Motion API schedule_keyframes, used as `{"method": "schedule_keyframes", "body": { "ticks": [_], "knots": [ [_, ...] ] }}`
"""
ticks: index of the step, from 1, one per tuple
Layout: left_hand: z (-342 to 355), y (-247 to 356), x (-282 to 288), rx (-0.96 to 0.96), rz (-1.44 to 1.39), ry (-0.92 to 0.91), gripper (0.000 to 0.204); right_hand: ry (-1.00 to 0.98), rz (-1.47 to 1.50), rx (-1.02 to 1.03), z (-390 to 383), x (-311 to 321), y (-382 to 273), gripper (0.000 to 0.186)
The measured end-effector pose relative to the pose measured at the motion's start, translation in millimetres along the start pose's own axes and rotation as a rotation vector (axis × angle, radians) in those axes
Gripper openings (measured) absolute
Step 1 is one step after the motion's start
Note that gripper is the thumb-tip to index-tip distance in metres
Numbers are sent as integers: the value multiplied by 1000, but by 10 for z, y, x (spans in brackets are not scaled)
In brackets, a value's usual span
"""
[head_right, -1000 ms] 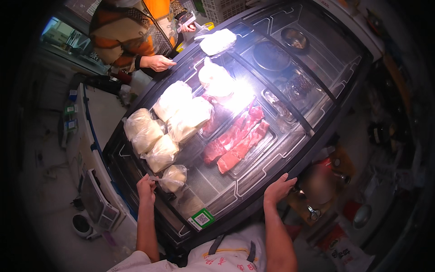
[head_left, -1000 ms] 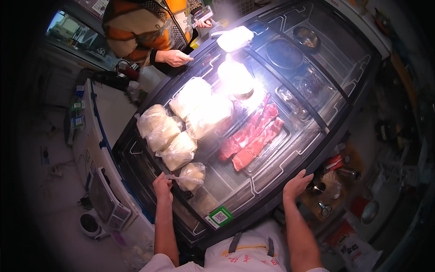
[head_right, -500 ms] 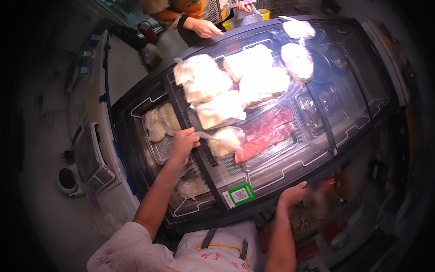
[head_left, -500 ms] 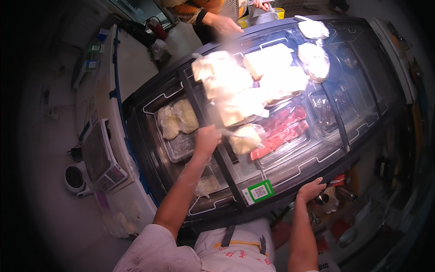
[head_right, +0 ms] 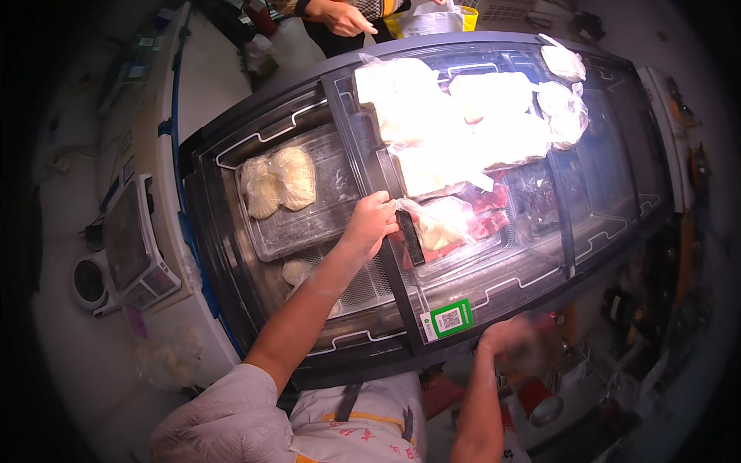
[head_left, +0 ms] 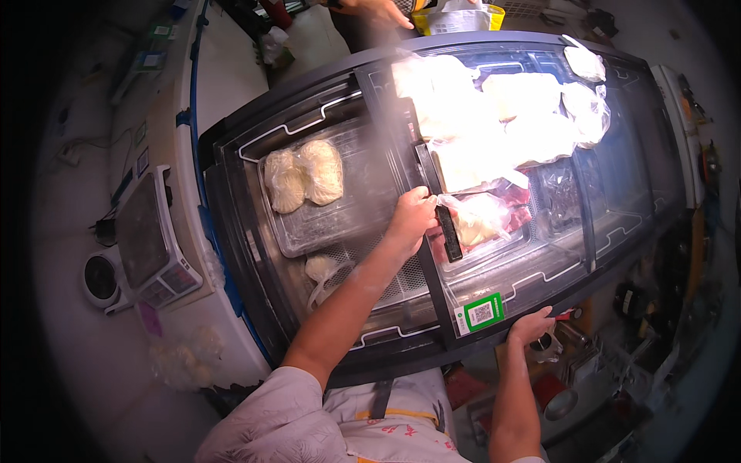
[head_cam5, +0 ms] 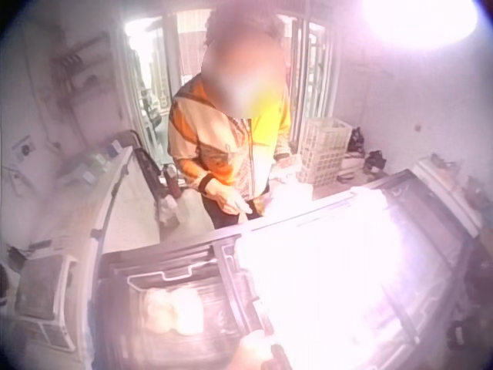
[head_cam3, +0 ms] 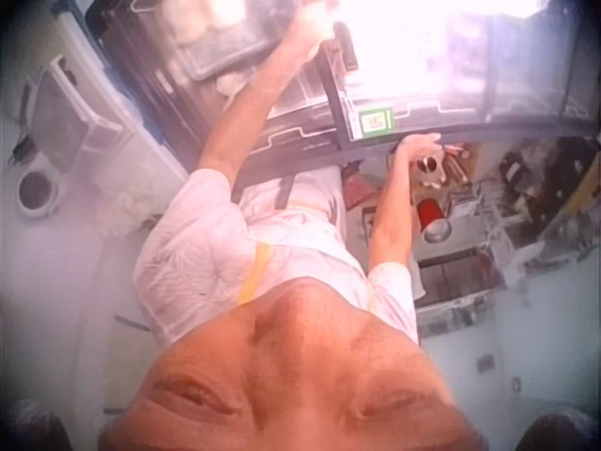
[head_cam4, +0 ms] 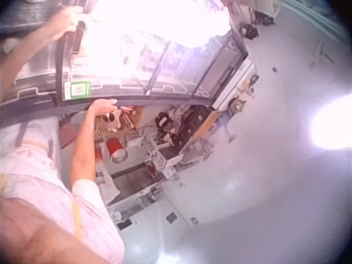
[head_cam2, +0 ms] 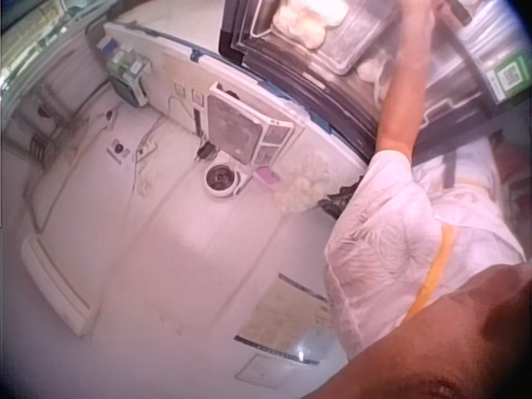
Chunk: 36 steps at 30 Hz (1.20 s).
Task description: The person retrieves a piece of pork from a refrigerated display, places it on a cutting board, and uses a cleaver to slice it into smaller portions. The person handles the meat and cleaver throughout the task.
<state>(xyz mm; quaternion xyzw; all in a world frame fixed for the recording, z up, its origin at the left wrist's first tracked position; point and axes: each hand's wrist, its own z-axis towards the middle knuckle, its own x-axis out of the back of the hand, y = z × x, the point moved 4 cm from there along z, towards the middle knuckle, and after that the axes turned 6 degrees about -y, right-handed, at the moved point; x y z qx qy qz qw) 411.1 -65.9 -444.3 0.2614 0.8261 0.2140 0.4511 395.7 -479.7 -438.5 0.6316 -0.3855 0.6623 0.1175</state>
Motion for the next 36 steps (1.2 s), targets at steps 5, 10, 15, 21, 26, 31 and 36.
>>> {"method": "schedule_keyframes", "body": {
  "ticks": [5,10,15,21,26,31,36],
  "knots": [
    [-70,-131,207,32,20,62,13,42,-25,26,-53,44,118,61],
    [-475,-54,563,-19,79,119,12,29,20,36,31,93,237,59],
    [-1160,68,1113,-57,129,190,14,12,-12,67,14,180,285,60],
    [-2055,261,1777,-101,136,361,16,78,-22,115,0,309,476,64],
    [-2622,373,2305,-90,188,577,15,53,-40,71,-59,388,495,64],
    [-3034,327,2868,-116,261,591,16,45,9,73,-87,430,655,64],
    [-3255,387,3008,-129,333,602,20,22,26,92,114,432,873,65]
  ]
}}
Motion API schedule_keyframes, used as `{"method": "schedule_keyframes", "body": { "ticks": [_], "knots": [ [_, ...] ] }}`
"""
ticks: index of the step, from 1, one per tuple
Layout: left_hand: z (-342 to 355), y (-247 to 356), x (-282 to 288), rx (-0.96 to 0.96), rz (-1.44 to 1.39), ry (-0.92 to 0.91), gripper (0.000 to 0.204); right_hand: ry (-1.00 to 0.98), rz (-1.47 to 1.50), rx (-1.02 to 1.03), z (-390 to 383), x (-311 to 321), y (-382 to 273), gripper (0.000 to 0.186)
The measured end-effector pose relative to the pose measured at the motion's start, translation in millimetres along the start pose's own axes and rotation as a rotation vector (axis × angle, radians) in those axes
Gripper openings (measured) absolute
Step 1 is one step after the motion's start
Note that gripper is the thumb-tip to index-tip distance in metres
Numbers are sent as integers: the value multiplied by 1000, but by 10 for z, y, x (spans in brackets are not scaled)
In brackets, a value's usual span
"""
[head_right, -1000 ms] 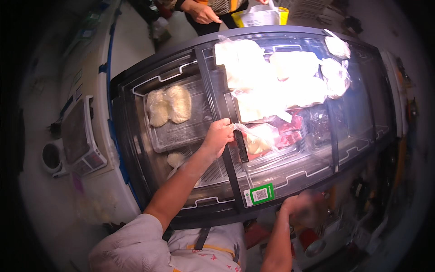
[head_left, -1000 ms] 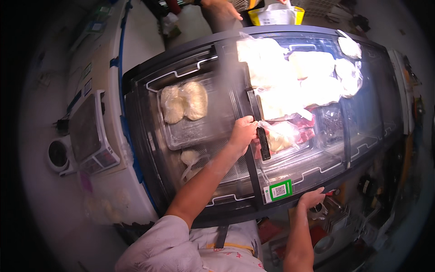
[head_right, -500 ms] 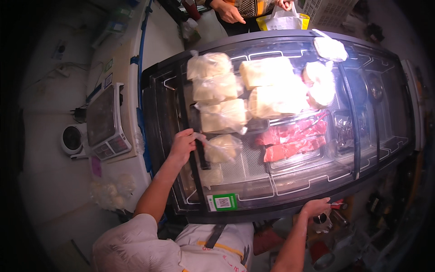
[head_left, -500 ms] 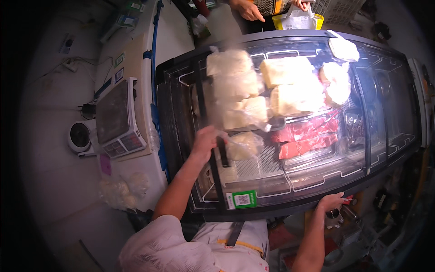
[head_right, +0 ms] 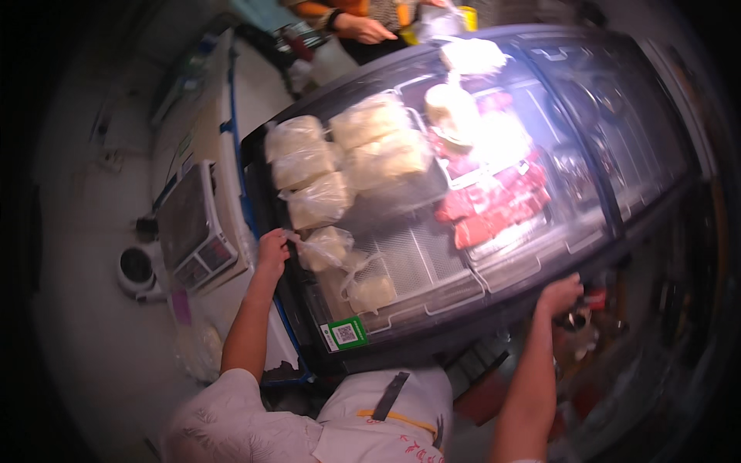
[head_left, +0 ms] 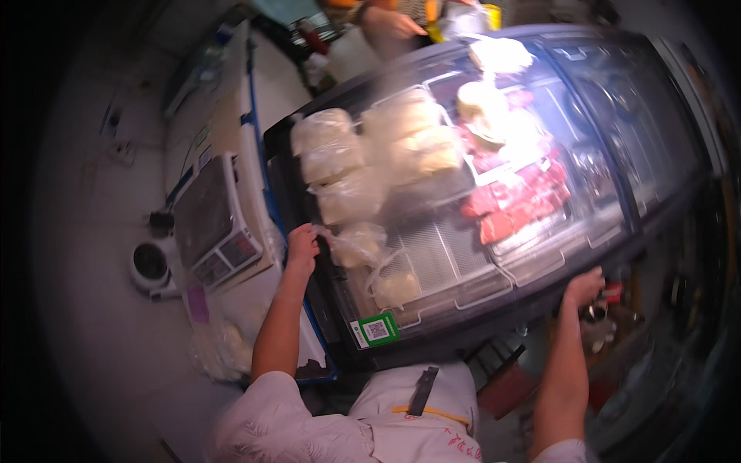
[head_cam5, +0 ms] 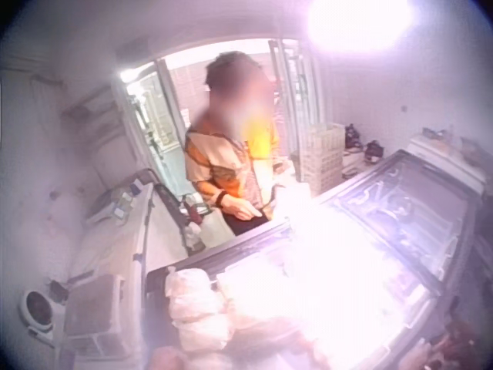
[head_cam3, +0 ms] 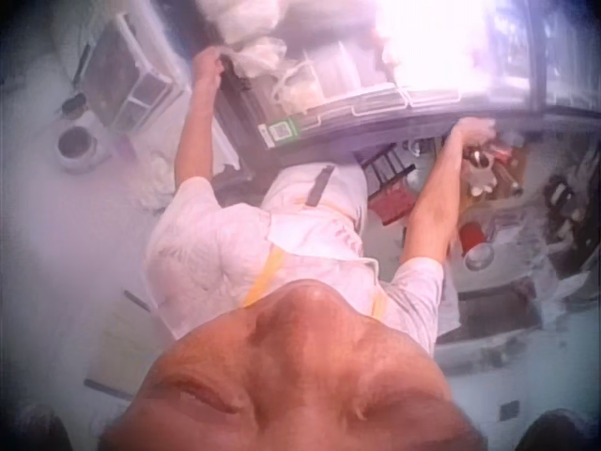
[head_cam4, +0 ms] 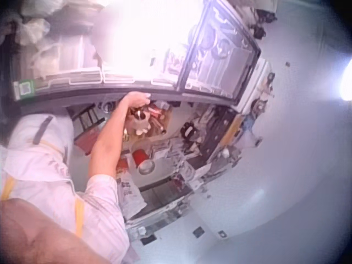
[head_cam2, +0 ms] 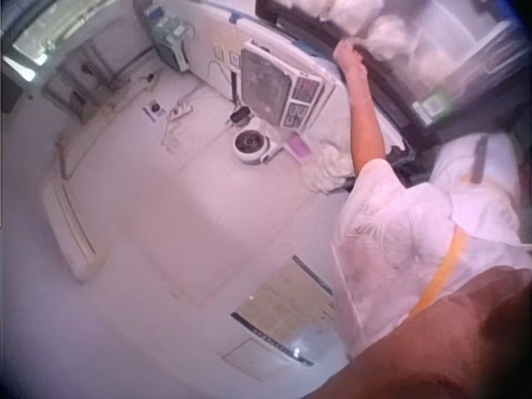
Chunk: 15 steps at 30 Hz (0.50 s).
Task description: The person retrieves a piece of pork from a refrigerated display, places it on a cutting board, and uses a cleaver to slice it into smaller portions. The person handles the meat and cleaver throughout the task.
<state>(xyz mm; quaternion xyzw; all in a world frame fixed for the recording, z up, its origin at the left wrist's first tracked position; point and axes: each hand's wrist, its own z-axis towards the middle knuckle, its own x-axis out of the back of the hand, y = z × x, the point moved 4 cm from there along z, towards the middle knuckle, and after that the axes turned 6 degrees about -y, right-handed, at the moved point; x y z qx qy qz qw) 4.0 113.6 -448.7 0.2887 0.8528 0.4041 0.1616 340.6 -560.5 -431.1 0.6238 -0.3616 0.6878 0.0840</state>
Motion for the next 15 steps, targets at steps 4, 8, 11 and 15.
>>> {"method": "schedule_keyframes", "body": {
  "ticks": [4,8,11,15],
  "knots": [
    [-59,71,-306,-19,110,-81,21,-103,386,105,208,171,420,56],
    [-123,-77,-427,-12,19,-40,2,-257,738,212,-607,924,1349,23],
    [-550,42,333,-73,99,94,14,-427,598,128,-1321,1351,2739,19],
    [-1778,-378,-780,-484,1506,424,21,-309,374,-94,-2007,2393,5701,30]
  ]
}}
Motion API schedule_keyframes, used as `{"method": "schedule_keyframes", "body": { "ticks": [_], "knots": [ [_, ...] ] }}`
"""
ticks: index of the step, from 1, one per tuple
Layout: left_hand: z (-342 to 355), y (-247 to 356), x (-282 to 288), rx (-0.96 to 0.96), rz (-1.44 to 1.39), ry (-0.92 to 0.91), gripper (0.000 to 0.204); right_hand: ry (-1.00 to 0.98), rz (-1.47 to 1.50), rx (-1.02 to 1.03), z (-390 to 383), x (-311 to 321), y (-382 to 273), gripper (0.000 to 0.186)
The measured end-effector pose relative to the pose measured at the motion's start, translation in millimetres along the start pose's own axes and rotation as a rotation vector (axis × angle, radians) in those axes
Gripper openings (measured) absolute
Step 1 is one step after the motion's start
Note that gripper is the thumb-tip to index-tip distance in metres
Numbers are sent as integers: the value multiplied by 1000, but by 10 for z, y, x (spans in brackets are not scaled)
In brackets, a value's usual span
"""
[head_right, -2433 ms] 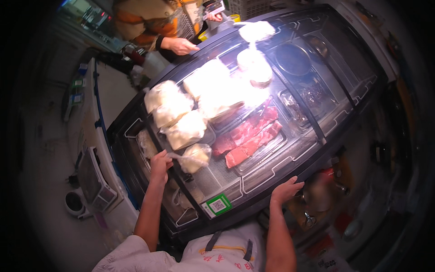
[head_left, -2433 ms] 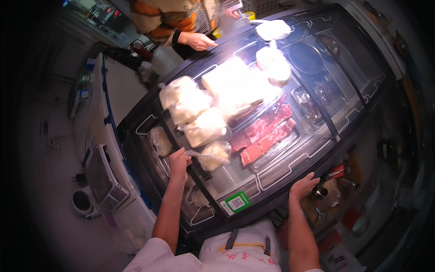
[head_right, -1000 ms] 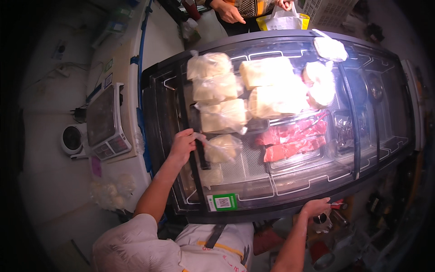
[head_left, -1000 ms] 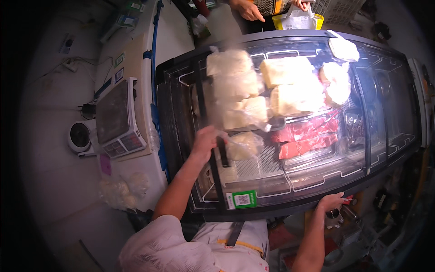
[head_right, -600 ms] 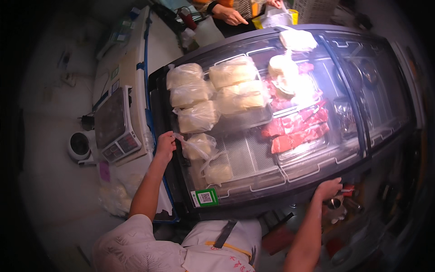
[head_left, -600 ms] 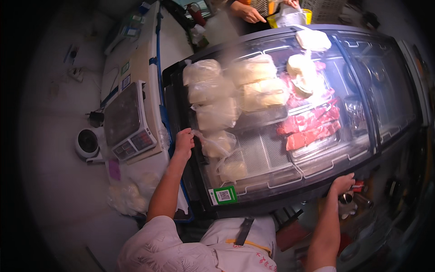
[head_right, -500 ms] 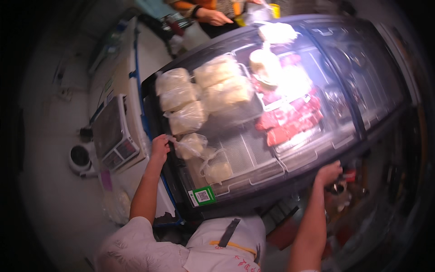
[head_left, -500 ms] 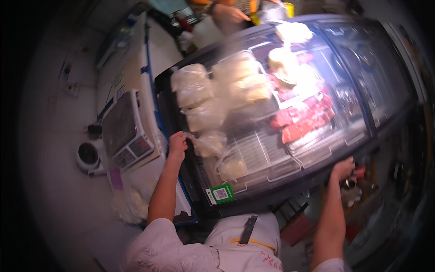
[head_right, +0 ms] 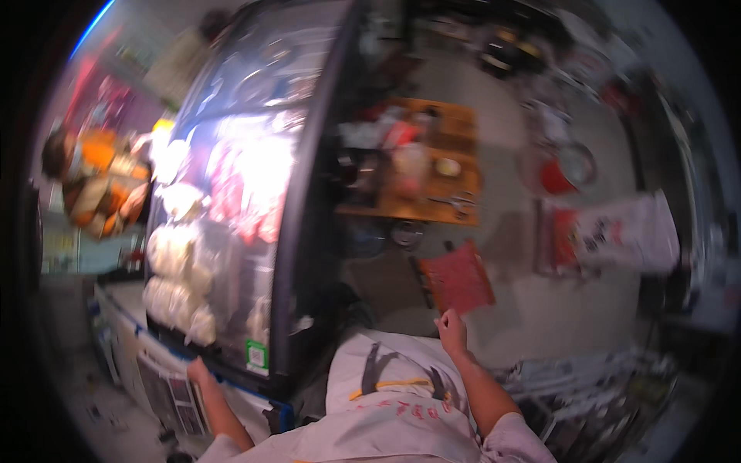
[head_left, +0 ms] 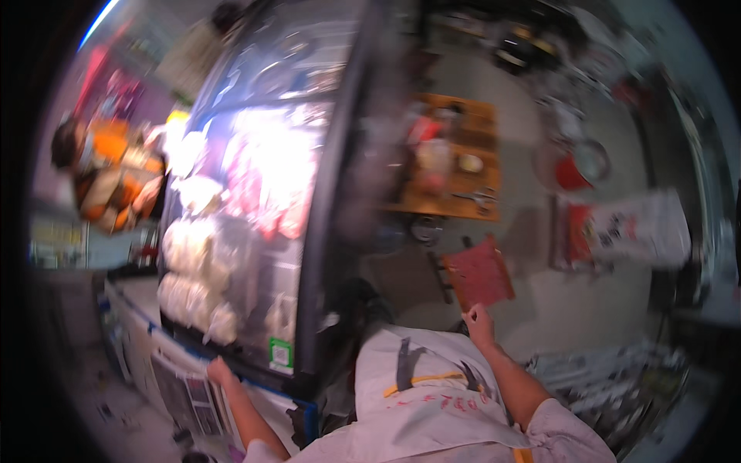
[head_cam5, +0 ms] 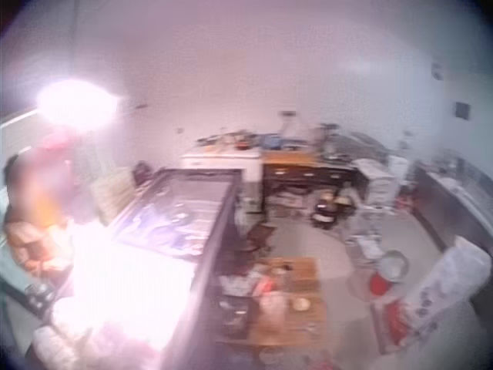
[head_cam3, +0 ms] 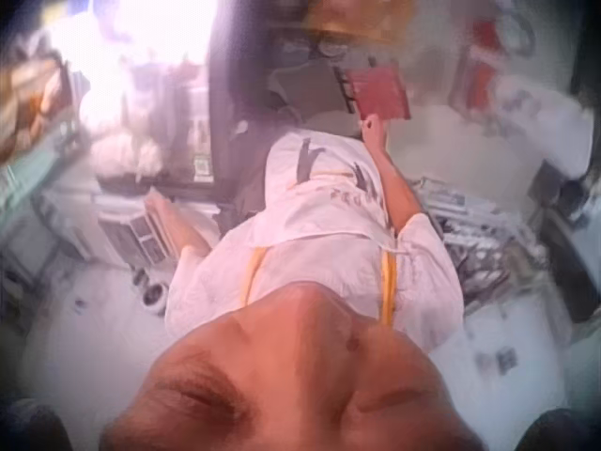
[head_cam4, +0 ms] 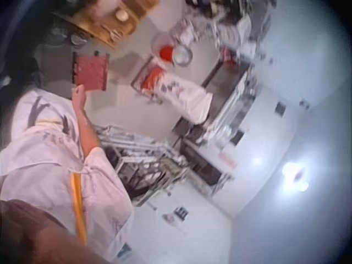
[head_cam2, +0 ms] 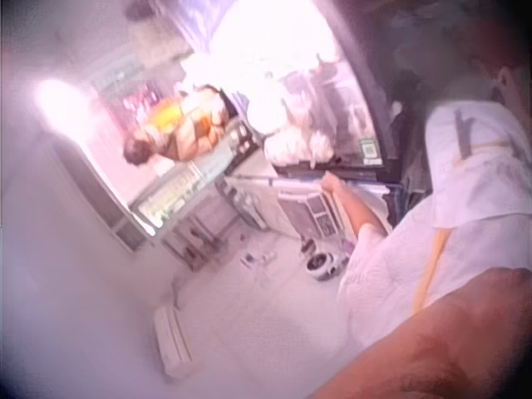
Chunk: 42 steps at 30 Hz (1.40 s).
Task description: The person retrieves a piece of pork from a refrigerated display, places it on a cutting board, and uses a cleaver to slice it into smaller portions. The person handles the meat and cleaver throughout the task.
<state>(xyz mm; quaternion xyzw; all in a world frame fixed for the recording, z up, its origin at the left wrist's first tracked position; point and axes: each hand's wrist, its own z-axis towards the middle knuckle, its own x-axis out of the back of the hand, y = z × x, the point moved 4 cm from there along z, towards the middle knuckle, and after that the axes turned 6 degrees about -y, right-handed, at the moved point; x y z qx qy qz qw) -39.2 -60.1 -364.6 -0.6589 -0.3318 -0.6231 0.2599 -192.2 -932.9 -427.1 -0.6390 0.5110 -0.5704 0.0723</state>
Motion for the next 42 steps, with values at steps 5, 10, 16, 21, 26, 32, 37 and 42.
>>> {"method": "schedule_keyframes", "body": {
  "ticks": [5,10,16,21,26,32,37,42],
  "knots": [
    [-3328,1727,-47,-444,-704,42,25,283,9,-291,-1296,1858,2942,27],
    [-6844,3478,82,-616,-631,-744,9,288,319,-626,-1993,3001,4454,23],
    [-7451,3016,-320,-190,-417,-906,19,356,465,-395,-1238,3468,4935,22],
    [-7867,3155,-411,-20,-277,-746,25,243,580,-206,-257,4642,4849,21],
    [-9045,5356,-996,-209,-100,-893,27,255,172,-144,242,6210,5382,26],
    [-10798,8750,-2216,-1387,726,-860,15,-12,356,-490,1125,6962,6388,43],
    [-12123,10861,-159,-1255,-318,-1508,25,26,194,-626,2685,8357,5574,32],
    [-10588,12265,-341,-898,-443,-1368,21,-65,31,-374,5536,9214,4606,24]
  ]
}}
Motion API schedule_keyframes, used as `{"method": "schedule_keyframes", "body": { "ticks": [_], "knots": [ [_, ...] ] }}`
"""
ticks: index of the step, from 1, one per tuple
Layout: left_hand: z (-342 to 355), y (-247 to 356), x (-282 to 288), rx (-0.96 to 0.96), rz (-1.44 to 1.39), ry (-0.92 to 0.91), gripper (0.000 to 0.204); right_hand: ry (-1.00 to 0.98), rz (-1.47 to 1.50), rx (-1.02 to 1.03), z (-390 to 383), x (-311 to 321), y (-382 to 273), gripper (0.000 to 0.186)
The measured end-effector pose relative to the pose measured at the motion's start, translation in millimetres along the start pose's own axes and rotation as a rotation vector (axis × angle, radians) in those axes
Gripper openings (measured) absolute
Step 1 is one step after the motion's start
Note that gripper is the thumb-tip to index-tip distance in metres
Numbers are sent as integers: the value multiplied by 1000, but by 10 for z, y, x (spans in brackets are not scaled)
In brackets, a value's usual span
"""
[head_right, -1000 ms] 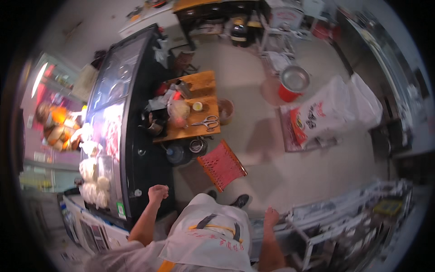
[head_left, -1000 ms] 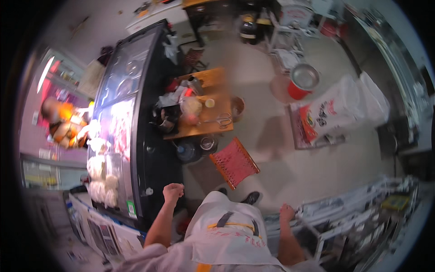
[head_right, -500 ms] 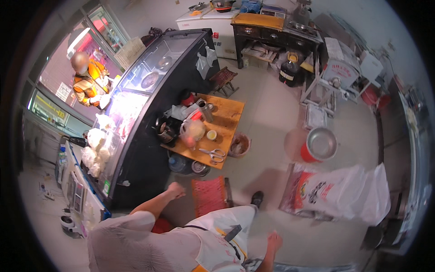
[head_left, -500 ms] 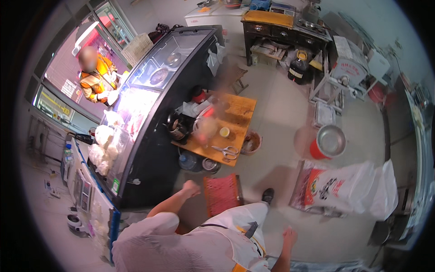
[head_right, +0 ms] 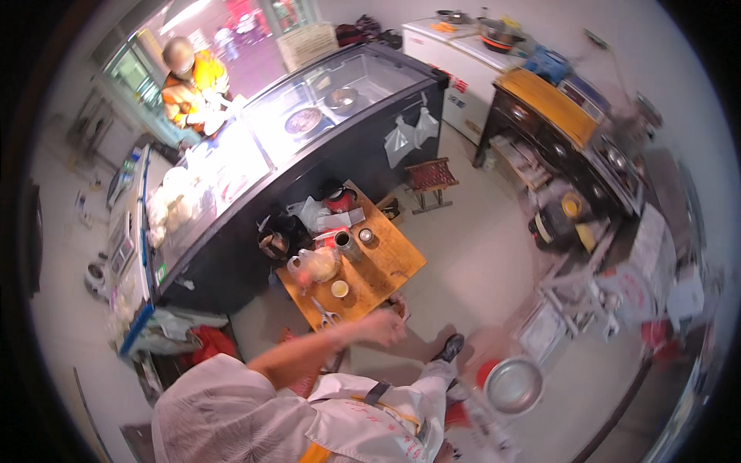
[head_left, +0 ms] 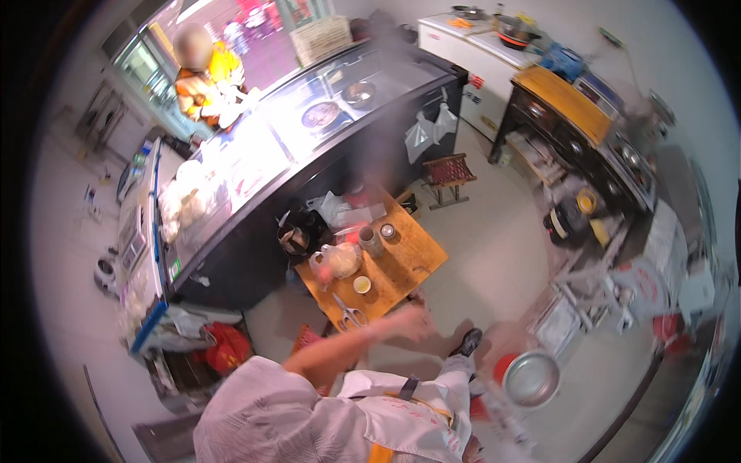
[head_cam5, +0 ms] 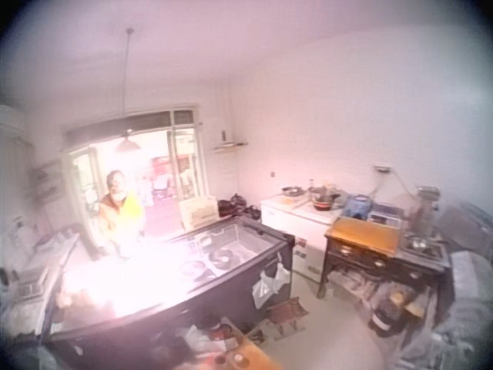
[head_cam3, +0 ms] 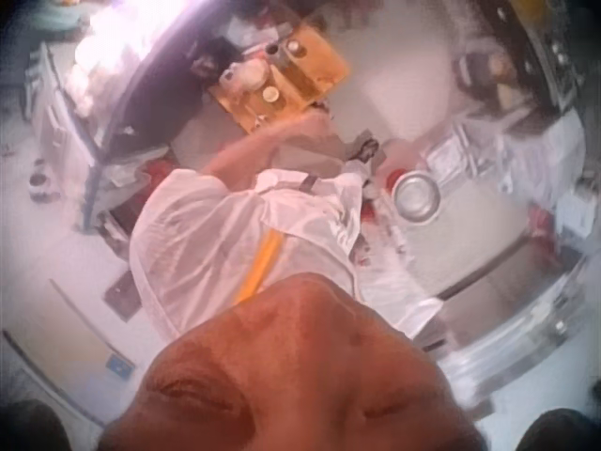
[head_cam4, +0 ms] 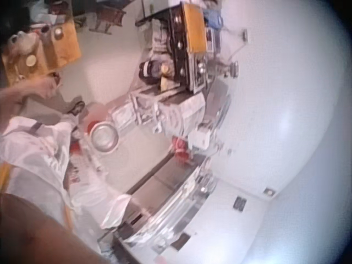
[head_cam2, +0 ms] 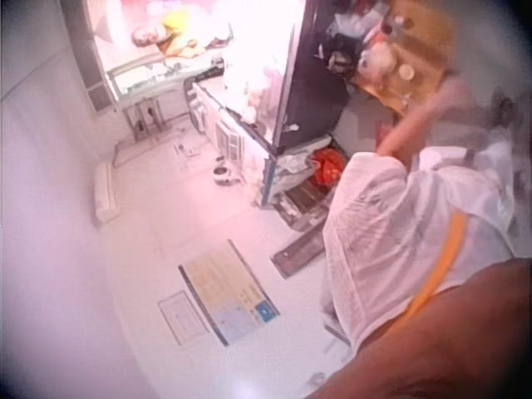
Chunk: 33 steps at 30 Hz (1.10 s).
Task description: The person retrieves a piece of pork from a refrigerated display, places it on a cutting board, and uses a cleaver to slice it into smaller portions. The person handles the meat and cleaver throughout the task.
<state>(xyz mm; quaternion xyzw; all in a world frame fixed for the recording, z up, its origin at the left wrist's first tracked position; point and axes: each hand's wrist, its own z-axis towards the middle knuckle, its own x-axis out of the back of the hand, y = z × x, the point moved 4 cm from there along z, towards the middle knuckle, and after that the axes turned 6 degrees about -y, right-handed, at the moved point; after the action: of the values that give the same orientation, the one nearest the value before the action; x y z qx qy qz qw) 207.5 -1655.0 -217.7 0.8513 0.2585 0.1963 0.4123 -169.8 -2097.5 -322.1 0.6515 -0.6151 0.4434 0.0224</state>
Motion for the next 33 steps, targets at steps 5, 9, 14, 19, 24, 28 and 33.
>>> {"method": "schedule_keyframes", "body": {
  "ticks": [5,9,14,19,24,28,33],
  "knots": [
    [-247,242,3489,150,-536,1041,23,25,-549,450,2542,1139,-1937,21],
    [-1538,527,5359,620,364,1982,40,-270,-358,509,4412,1140,-4742,21],
    [9,1296,5729,348,197,1803,42,-551,-235,618,5533,468,-8142,22],
    [1711,1041,6601,578,206,1889,39,-810,-289,706,5521,-1263,-11257,25],
    [3043,1166,8103,809,-48,2037,56,-1062,-441,914,5321,-3144,-13756,23],
    [3631,1298,8905,1120,-446,2050,75,-1207,-414,1107,5069,-4598,-15719,20],
    [3981,1506,9872,1313,-727,2250,78,-800,-805,1454,5496,-6736,-17748,50]
  ]
}}
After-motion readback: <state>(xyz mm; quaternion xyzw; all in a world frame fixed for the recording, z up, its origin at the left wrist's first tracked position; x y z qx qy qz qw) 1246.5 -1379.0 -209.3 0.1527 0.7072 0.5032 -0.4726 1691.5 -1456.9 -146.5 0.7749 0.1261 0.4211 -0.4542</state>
